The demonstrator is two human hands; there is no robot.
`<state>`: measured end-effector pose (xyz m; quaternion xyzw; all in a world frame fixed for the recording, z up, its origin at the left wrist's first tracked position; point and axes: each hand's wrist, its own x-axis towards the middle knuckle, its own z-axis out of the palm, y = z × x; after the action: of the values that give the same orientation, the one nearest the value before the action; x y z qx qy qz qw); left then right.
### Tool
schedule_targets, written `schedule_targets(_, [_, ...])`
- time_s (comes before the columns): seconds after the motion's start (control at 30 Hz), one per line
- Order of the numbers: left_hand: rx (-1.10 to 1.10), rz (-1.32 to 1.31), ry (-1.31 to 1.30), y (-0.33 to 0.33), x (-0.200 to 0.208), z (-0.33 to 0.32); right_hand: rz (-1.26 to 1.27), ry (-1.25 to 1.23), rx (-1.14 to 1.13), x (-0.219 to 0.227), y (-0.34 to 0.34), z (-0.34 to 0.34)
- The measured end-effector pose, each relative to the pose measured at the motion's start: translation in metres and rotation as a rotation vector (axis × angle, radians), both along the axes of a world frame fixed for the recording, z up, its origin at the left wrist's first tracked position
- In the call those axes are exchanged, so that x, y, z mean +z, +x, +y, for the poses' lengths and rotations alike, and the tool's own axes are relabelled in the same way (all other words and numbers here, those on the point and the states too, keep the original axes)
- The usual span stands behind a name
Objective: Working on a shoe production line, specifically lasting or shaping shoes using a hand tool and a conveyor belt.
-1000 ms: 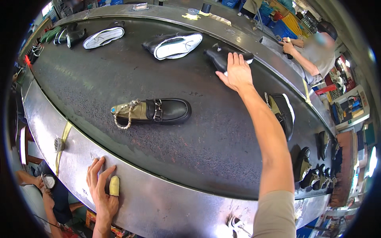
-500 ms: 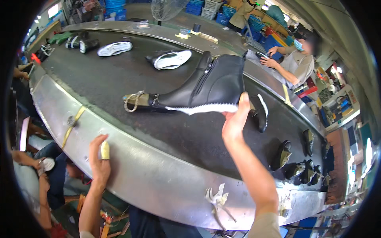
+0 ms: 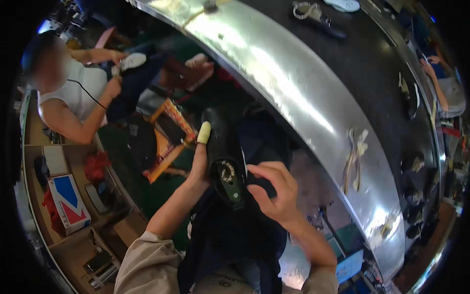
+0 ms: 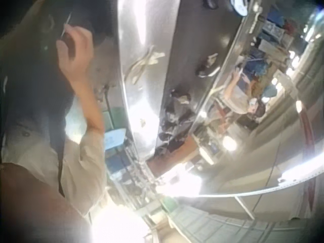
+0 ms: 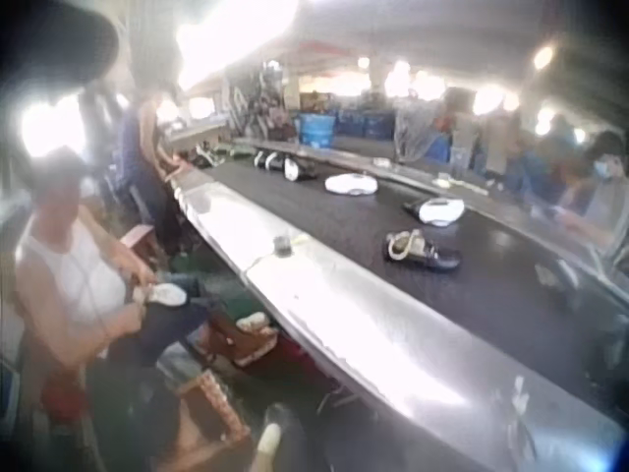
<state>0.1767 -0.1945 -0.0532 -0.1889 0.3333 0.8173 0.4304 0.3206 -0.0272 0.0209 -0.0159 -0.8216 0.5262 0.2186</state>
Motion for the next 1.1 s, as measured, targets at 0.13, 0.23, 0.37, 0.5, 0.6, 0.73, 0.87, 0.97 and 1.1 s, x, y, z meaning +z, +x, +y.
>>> schedule_targets(0.13, [0.024,0.147,-0.191,0.025,-0.031,-0.010,-0.103,0.366,-0.007,0.010,0.004,-0.028])
schedule_targets(0.23, [0.000,0.286,-0.326,0.044,-0.040,-0.004,-0.150,0.652,-0.178,0.012,0.026,-0.038])
schedule_targets(0.37, [-0.102,0.273,-0.286,0.056,-0.051,0.009,-0.183,0.787,-0.221,0.009,0.046,-0.038])
schedule_targets(0.5, [-0.292,0.191,-0.314,0.060,-0.069,0.015,-0.290,0.760,-0.273,0.004,0.054,-0.041])
schedule_targets(0.6, [-0.390,0.139,-0.342,0.057,-0.064,0.013,-0.305,0.526,-0.160,-0.002,0.045,-0.031])
schedule_targets(0.73, [-0.483,0.184,-0.415,0.058,-0.042,0.012,-0.209,0.680,-0.006,0.001,0.045,-0.028])
schedule_targets(0.87, [-0.526,0.389,-0.474,0.063,-0.045,0.016,-0.171,0.820,0.045,-0.005,0.060,-0.012])
schedule_targets(0.97, [-0.508,0.514,-0.497,0.061,-0.058,0.018,-0.185,0.805,0.092,-0.012,0.071,-0.002])
schedule_targets(1.1, [-0.593,0.696,-0.671,0.067,-0.048,0.020,-0.247,0.757,0.173,-0.008,0.083,0.017])
